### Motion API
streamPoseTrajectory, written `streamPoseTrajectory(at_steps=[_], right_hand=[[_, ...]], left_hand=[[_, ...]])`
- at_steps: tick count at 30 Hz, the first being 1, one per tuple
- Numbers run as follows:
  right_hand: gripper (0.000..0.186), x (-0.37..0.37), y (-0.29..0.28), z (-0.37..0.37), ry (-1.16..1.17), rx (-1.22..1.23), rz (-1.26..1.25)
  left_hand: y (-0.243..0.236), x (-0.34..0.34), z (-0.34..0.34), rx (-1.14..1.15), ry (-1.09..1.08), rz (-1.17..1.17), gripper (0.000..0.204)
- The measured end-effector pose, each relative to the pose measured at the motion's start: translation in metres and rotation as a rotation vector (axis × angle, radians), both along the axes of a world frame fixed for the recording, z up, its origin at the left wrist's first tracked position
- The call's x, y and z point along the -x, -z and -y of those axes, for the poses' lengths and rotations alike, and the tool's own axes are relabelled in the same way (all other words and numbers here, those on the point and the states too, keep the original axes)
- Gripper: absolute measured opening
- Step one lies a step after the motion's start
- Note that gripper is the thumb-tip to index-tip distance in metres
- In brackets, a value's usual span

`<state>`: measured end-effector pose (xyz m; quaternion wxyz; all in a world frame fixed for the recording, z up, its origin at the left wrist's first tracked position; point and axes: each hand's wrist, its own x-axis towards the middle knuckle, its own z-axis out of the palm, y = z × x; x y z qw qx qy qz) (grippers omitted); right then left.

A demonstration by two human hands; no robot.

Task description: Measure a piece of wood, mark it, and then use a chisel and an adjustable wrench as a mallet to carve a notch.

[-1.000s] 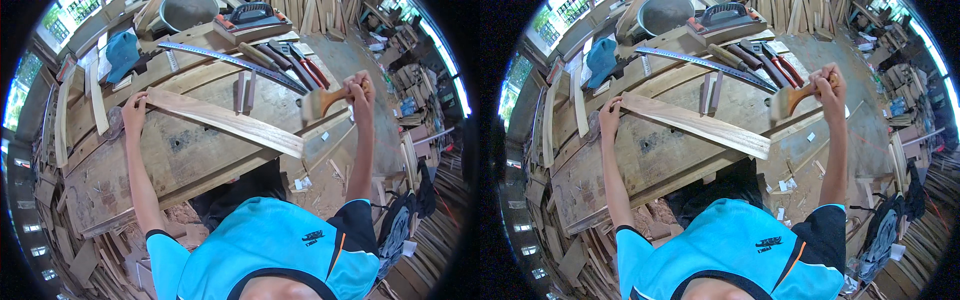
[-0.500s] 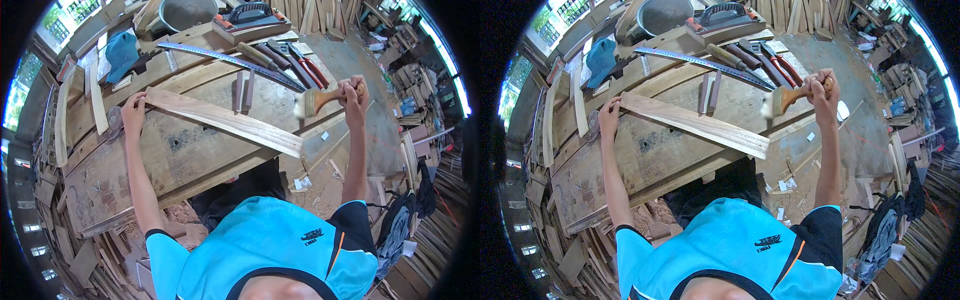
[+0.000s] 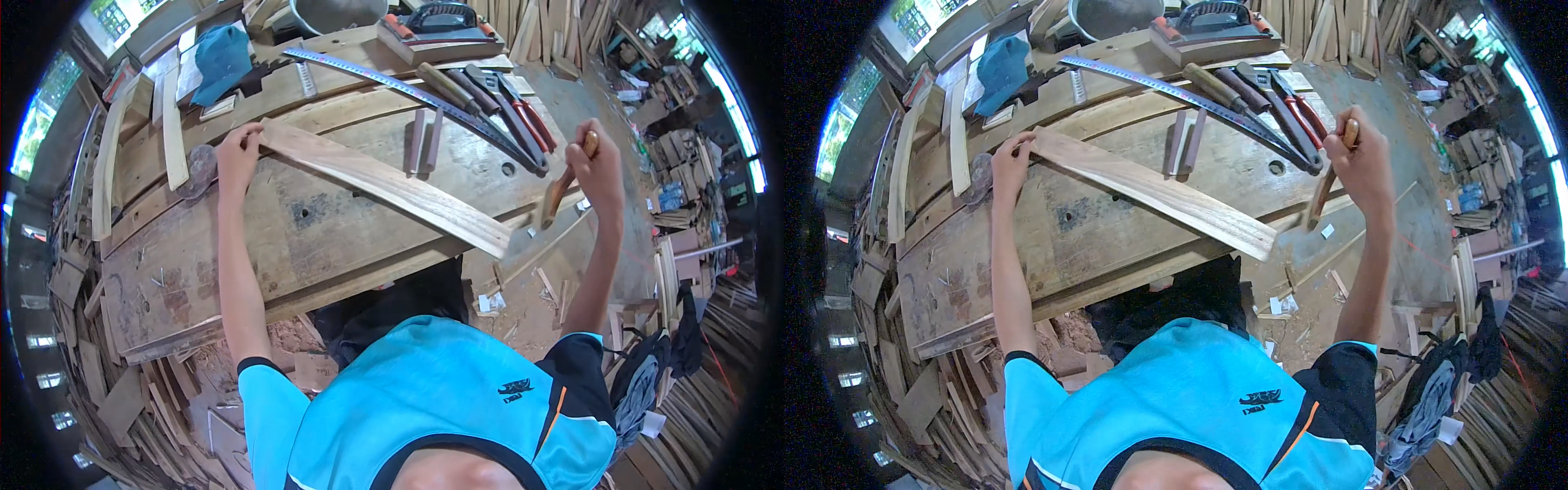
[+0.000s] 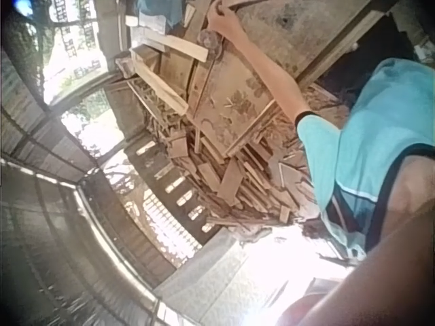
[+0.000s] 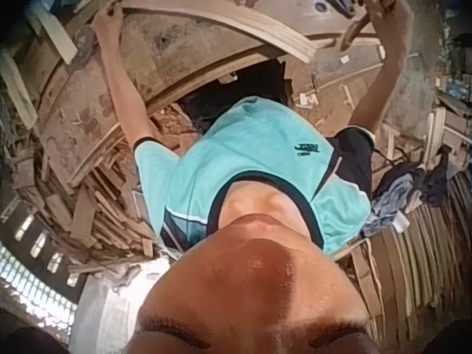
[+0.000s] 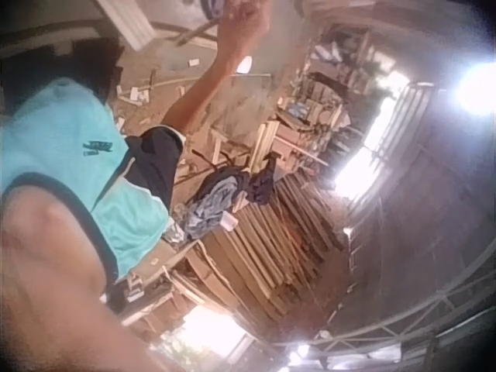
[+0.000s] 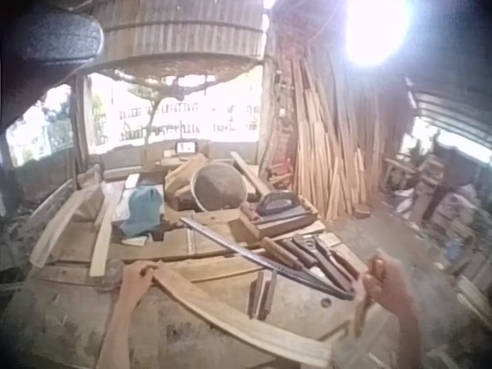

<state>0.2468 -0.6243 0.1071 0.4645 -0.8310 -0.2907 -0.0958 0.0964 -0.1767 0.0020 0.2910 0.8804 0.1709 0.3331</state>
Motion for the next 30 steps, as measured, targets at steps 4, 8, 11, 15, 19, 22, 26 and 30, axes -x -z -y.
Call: streamPoseTrajectory(at_steps=[4,8,11,15,19,22,26,30], right_hand=[[0.018,0.035,-0.022,-0.046,-0.051,-0.242,-0.153],[0.019,0.046,0.011,-0.080,-0.270,-0.446,-0.337],[0.017,0.049,0.013,-0.059,-0.148,-0.303,-0.301],[0.013,0.043,-0.004,-0.029,0.029,0.108,0.049],[0.014,0.049,-0.003,-0.064,0.026,-0.185,-0.071],[0.017,0.046,0.023,-0.106,-0.193,-0.413,-0.055],[0.021,0.064,0.033,-0.125,-0.183,-0.610,-0.228],[0.020,0.087,0.021,-0.157,-0.282,-0.774,-0.217]], left_hand=[[0.004,-0.016,0.013,-0.060,-0.064,-0.105,0.034],[0.000,-0.010,0.017,0.061,0.052,-0.097,0.036],[-0.010,0.000,0.021,0.236,0.178,-0.164,0.031],[-0.010,-0.001,0.016,0.265,0.235,-0.206,0.032],[-0.008,0.003,0.009,0.300,0.218,-0.232,0.030],[-0.002,0.003,0.006,0.268,0.175,-0.244,0.029],[0.000,-0.003,0.013,0.152,0.153,-0.099,0.030],[-0.005,0.002,0.009,0.082,0.145,-0.133,0.026]])
